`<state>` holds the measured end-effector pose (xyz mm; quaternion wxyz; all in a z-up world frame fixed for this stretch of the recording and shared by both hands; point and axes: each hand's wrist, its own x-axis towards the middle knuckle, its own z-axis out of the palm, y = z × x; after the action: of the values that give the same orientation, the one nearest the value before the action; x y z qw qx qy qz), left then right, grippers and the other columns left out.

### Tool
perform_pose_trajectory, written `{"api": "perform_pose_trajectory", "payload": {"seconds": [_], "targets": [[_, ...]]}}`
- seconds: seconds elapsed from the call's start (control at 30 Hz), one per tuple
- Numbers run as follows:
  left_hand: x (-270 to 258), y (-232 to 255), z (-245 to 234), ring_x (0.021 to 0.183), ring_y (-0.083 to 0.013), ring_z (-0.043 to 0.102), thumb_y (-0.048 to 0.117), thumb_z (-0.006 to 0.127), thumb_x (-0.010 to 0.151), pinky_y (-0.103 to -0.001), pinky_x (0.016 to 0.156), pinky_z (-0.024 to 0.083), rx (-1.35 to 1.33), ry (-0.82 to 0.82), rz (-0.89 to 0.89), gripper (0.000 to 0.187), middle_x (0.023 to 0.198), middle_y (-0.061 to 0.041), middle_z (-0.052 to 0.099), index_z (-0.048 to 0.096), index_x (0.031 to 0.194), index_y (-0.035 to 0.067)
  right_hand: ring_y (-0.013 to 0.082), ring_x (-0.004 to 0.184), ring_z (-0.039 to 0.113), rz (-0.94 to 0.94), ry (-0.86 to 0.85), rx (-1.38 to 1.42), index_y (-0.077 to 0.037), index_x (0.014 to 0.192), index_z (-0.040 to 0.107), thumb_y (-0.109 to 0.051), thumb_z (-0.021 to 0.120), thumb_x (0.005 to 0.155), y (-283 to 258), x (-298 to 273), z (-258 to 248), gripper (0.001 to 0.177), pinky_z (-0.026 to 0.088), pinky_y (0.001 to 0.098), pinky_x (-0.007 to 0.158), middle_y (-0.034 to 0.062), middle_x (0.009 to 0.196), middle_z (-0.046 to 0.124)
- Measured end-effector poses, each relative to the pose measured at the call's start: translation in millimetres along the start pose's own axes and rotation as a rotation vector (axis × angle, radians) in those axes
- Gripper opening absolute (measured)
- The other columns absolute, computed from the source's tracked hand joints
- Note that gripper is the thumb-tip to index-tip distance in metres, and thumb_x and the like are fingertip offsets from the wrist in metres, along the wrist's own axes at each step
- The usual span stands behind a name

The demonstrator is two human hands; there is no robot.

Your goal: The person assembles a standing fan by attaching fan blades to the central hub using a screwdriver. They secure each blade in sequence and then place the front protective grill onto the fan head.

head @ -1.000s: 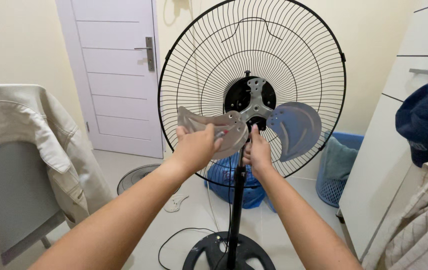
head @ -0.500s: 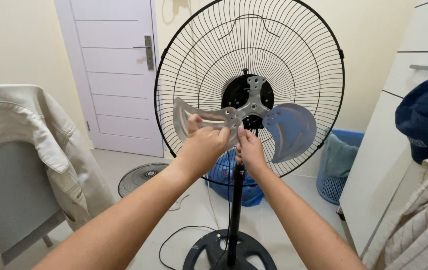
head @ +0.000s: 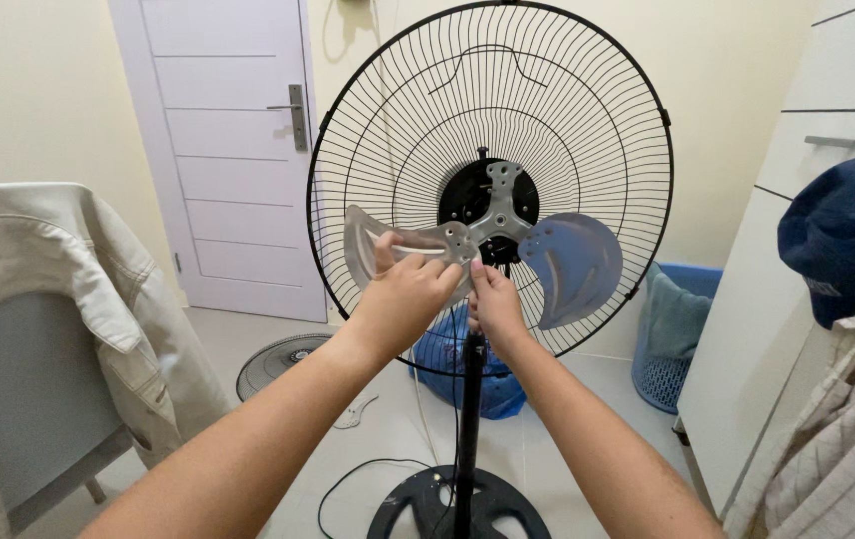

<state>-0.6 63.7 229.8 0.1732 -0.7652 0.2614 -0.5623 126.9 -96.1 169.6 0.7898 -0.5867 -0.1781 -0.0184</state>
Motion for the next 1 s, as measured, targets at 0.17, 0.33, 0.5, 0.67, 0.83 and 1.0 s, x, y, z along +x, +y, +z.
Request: {"api": "perform_pose_trajectory", "payload": {"seconds": [0.17, 0.33, 0.5, 0.67, 0.83, 1.0], "targets": [[1.3, 0.0, 4.1, 0.086, -0.0161, 0.068, 0.014, 0.064, 0.088, -0.056, 0.115, 0.020, 0.097, 0.025, 0.088, 0.013, 0.081, 0.008, 0.065, 0.065, 0.099, 0.019, 0.0065, 0.039, 0.029, 0.010, 0.002, -0.036, -0.011, 0.096, 0.061, -0.045, 0.049, 0.105, -0.8, -0.4, -2.5, 0.037, 0.027, 0.0263, 0.037, -0.0063, 0.054, 0.034], [-1.0, -1.9, 5.2, 0.087, -0.0157, 0.066, 0.013, 0.066, 0.088, -0.056, 0.117, 0.018, 0.085, 0.006, 0.098, 0.009, 0.078, 0.009, 0.062, 0.063, 0.094, 0.020, 0.0062, 0.039, 0.028, 0.027, 0.012, -0.039, -0.011, 0.097, 0.062, -0.044, 0.050, 0.105, -4.9, -2.4, -0.2, 0.036, 0.024, 0.0263, 0.037, -0.0071, 0.054, 0.034], [-2.7, -3.0, 3.3, 0.088, -0.0155, 0.065, 0.014, 0.066, 0.088, -0.056, 0.117, 0.017, 0.109, 0.052, 0.131, 0.013, 0.078, 0.010, 0.059, 0.065, 0.098, 0.021, 0.0057, 0.039, 0.027, 0.015, 0.009, -0.046, -0.011, 0.096, 0.064, -0.045, 0.049, 0.104, -6.9, -5.3, 1.1, 0.038, 0.023, 0.0259, 0.037, -0.0076, 0.053, 0.032], [-1.6, -7.9, 2.7, 0.090, -0.0135, 0.065, 0.014, 0.067, 0.087, -0.053, 0.120, 0.014, 0.156, 0.029, 0.179, 0.018, 0.080, 0.012, 0.059, 0.063, 0.102, 0.024, 0.0055, 0.040, 0.029, 0.010, 0.017, -0.068, -0.010, 0.093, 0.060, -0.045, 0.049, 0.105, -9.3, -7.9, 1.5, 0.039, 0.025, 0.0254, 0.037, -0.0072, 0.055, 0.035], [1.8, -10.1, 1.7, 0.091, -0.0143, 0.065, 0.014, 0.067, 0.087, -0.053, 0.120, 0.012, 0.160, 0.034, 0.196, 0.016, 0.082, 0.012, 0.059, 0.062, 0.097, 0.024, 0.0055, 0.040, 0.030, 0.016, 0.033, -0.061, -0.010, 0.093, 0.061, -0.044, 0.050, 0.104, -9.5, -8.9, 2.0, 0.038, 0.026, 0.0249, 0.037, -0.0066, 0.055, 0.037], [4.9, -11.7, -3.4, 0.091, -0.0143, 0.065, 0.013, 0.066, 0.091, -0.052, 0.119, 0.016, 0.161, 0.052, 0.202, 0.014, 0.085, 0.010, 0.061, 0.061, 0.099, 0.023, 0.0057, 0.040, 0.029, 0.011, 0.019, -0.036, -0.010, 0.096, 0.062, -0.045, 0.050, 0.103, -10.8, -10.1, 3.5, 0.037, 0.025, 0.0251, 0.037, -0.0065, 0.055, 0.035]]}}
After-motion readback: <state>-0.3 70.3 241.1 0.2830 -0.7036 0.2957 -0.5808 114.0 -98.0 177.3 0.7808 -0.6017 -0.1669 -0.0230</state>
